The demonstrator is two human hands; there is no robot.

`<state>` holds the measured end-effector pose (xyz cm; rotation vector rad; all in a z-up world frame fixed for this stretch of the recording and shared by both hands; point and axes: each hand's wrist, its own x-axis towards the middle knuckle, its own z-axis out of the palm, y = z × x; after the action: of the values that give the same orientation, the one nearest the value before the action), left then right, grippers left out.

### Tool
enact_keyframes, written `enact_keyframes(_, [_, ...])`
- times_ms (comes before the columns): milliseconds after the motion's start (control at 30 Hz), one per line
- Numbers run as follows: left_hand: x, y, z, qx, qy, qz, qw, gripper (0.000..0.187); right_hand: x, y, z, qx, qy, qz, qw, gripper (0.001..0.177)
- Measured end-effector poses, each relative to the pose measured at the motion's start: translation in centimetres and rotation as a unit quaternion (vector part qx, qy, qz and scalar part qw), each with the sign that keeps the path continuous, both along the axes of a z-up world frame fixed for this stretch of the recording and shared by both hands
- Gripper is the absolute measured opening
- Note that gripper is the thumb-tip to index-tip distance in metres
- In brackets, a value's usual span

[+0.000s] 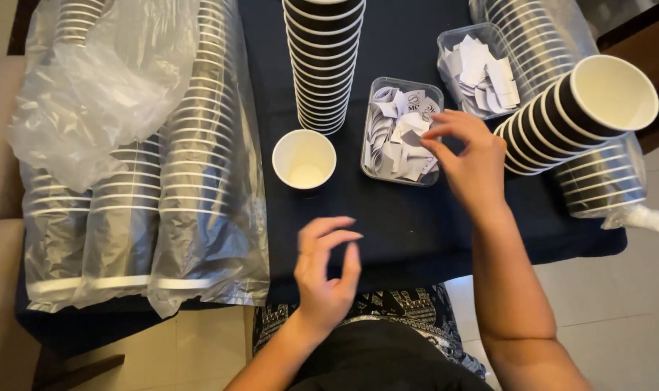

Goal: Applying adhesive labels to the side of black paper coffee cups.

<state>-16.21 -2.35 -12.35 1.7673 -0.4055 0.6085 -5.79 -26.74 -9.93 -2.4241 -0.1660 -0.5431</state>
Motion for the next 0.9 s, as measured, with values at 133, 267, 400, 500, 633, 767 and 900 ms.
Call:
enact_keyframes(133, [0.7, -1.1, 0.2, -0.221, 0.209, -0.234, 0.924, 0.027, -4.1, 2.5, 1.9, 0.019, -0.141, 0.116, 0.983, 0.005])
enact_keyframes(267, [1.7, -2.0, 0.4, -0.299, 0.237, -0.224, 0.897, 0.036, -7.4, 5.7, 1.3, 0.019, -0.211, 0.160, 0.964, 0.008])
enact_keyframes(400, [1.6, -2.0, 0.3, -0.239, 0.243, -0.168, 0.925, 0.029, -9.4, 7.2, 1.6, 0.065, -0.209, 0.175, 0.960, 0.006])
enact_keyframes(500, [1.1, -2.0, 0.1, -0.278, 0.250, -0.145, 0.916, 0.027, -10.2, 7.3, 1.5, 0.131, -0.176, 0.159, 0.963, 0.004])
enact_keyframes(633, [0.9, -1.6, 0.5, -0.325, 0.241, -0.147, 0.903, 0.029, -10.2, 6.4, -0.1, 0.317, -0.058, 0.103, 0.941, 0.018])
enact_keyframes(767, [0.7, -1.4, 0.3, -0.316, 0.235, -0.139, 0.909, 0.034, -10.3, 6.0, -1.9, 0.433, 0.052, 0.104, 0.894, 0.026])
enact_keyframes(900, [0.3, -1.6, 0.3, -0.353, 0.228, -0.136, 0.897, 0.044, -10.5, 7.0, -1.6, 0.461, 0.106, 0.119, 0.873, 0.010])
